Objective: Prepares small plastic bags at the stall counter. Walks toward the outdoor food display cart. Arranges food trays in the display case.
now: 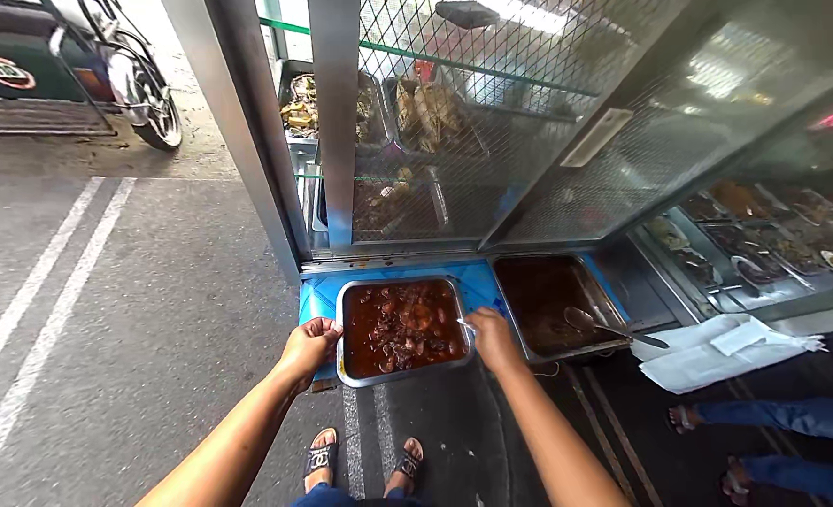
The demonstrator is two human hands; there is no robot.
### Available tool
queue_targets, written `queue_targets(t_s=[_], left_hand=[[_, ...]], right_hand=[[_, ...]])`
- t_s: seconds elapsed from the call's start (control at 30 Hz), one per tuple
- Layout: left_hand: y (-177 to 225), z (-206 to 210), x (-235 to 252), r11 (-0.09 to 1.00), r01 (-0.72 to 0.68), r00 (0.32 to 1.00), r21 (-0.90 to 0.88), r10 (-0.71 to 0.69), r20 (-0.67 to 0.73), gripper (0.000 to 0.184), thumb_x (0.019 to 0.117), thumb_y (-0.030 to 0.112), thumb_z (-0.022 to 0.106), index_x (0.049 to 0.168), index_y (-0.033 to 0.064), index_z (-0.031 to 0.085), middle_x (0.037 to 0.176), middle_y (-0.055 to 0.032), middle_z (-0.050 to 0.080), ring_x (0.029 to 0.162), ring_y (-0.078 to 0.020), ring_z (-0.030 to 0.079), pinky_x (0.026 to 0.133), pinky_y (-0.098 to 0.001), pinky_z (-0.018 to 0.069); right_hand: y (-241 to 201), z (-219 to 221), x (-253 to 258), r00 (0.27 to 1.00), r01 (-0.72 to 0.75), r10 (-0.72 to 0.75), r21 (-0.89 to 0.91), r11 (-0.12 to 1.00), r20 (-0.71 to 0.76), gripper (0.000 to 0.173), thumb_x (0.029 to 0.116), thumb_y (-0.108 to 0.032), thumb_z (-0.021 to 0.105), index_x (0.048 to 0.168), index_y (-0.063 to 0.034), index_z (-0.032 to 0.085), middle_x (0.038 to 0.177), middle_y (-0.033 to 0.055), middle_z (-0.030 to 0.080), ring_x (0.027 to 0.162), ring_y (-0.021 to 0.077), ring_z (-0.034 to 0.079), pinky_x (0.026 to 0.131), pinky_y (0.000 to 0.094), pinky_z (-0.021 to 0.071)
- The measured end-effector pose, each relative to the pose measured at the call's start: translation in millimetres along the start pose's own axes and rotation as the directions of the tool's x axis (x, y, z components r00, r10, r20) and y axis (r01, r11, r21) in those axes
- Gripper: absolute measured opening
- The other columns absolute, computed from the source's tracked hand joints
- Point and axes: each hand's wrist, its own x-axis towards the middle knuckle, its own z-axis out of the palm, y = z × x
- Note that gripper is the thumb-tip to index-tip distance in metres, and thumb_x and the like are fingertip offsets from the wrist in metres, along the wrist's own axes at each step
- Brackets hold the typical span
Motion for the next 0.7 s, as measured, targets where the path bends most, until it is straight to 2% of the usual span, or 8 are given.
queue_targets(t_s=[0.2, 0.33, 0.43, 0.53, 0.7], left_hand=[[-3, -1, 2, 0.999, 0.006, 1.0, 0.034, -0.006, -0.002, 0.009, 0.1017, 0.008, 0.061, 0.096, 0.0007, 0.061, 0.071, -0.0079, 0.061, 0.056, -0.0146, 0.056, 0.055, -0.0312, 0.051], [-5, -1, 3, 1.0, 0.001, 1.0, 0.019, -0.001, -0.001, 0.01, 0.1014, 0.009, 0.062, 0.095, 0.0006, 0.062, 0.071, -0.0085, 0.061, 0.056, -0.0152, 0.057, 0.055, -0.0314, 0.0507], [-3, -1, 4, 1.0, 0.014, 1.0, 0.001, -0.014, 0.027, 0.011, 0.1015, 0.009, 0.062, 0.095, 0.0004, 0.06, 0.072, -0.0092, 0.062, 0.058, -0.0159, 0.059, 0.057, -0.032, 0.0529], [-3, -2, 5, 1.0, 0.026, 0.998, -0.018, -0.025, 0.051, 0.011, 0.1014, 0.009, 0.062, 0.095, 0.0008, 0.06, 0.07, -0.0086, 0.06, 0.054, -0.0146, 0.056, 0.053, -0.0297, 0.05], [2, -4, 5, 0.996, 0.067, 0.995, -0.063, -0.062, 0.081, 0.008, 0.1004, 0.006, 0.063, 0.096, 0.0001, 0.059, 0.072, -0.0096, 0.062, 0.055, -0.0152, 0.058, 0.054, -0.0296, 0.0522]], right_hand=[[-22, 7, -40, 0.992, -0.119, 0.112, -0.13, 0.984, -0.064, 0.027, 0.0951, 0.003, 0.055, 0.101, -0.0058, 0.08, 0.101, 0.0122, 0.073, 0.105, 0.0296, 0.069, 0.097, 0.0437, 0.0553], [-48, 11, -50, 0.954, -0.299, 0.297, -0.221, 0.928, -0.044, 0.028, 0.0945, 0.002, 0.055, 0.106, -0.0064, 0.079, 0.109, 0.013, 0.072, 0.109, 0.0301, 0.067, 0.099, 0.0439, 0.0539], [-64, 16, -55, 0.908, -0.42, 0.412, -0.178, 0.89, -0.08, 0.026, 0.0938, 0.001, 0.058, 0.107, -0.0062, 0.079, 0.11, 0.0141, 0.072, 0.108, 0.0306, 0.068, 0.099, 0.045, 0.0543], [-83, 19, -62, 0.869, -0.495, 0.489, -0.116, 0.861, -0.078, 0.025, 0.0931, 0.0, 0.06, 0.108, -0.0073, 0.079, 0.11, 0.0143, 0.072, 0.105, 0.0293, 0.07, 0.096, 0.0447, 0.0561], [-128, 33, -68, 0.86, -0.51, 0.51, -0.069, 0.857, -0.021, 0.026, 0.0929, -0.003, 0.059, 0.111, -0.0071, 0.078, 0.114, 0.0153, 0.07, 0.103, 0.0288, 0.07, 0.093, 0.0445, 0.0575]])
